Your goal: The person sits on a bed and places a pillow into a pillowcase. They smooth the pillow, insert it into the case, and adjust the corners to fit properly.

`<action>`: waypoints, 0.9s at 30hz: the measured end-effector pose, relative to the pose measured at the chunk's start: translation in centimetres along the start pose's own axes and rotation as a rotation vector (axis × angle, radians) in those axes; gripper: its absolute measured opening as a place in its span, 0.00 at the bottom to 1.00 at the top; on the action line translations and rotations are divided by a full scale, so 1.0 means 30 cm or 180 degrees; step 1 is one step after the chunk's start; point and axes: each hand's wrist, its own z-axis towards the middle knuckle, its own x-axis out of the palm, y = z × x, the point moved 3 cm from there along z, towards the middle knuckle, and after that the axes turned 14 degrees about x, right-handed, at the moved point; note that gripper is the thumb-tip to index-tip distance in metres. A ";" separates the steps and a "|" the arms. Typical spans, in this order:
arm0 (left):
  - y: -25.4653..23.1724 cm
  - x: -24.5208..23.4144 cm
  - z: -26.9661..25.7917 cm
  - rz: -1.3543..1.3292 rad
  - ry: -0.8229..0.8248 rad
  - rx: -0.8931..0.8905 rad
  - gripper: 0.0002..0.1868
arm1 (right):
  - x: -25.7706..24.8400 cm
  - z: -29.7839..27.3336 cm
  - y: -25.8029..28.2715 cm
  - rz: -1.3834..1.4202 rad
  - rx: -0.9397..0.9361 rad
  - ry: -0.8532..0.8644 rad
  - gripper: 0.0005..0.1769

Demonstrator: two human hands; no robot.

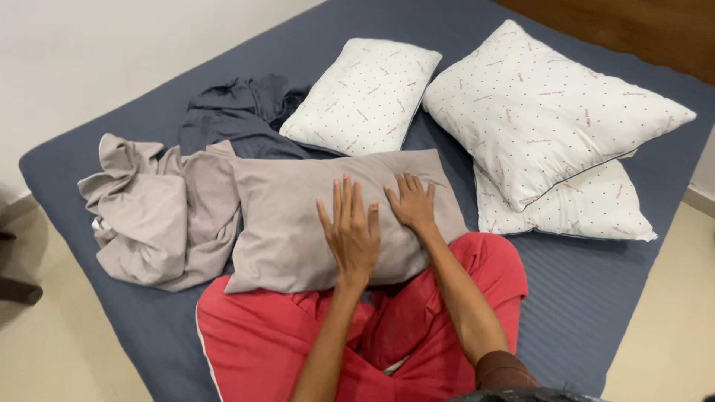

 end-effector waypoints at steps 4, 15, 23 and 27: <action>-0.115 0.126 -0.022 -0.0269 -0.0169 0.0509 0.29 | -0.067 0.117 -0.070 0.0374 0.0430 0.0754 0.41; -0.152 0.188 0.042 0.0416 0.0189 0.0756 0.29 | 0.161 0.189 -0.249 0.0512 0.0926 0.1105 0.44; 0.073 0.075 0.020 0.0332 0.0795 0.0377 0.34 | -0.057 -0.072 0.137 0.0547 -0.0208 -0.1047 0.42; 0.190 -0.119 0.123 0.0676 -0.0111 0.0357 0.30 | -0.110 -0.141 0.274 -0.0181 0.0031 0.0396 0.41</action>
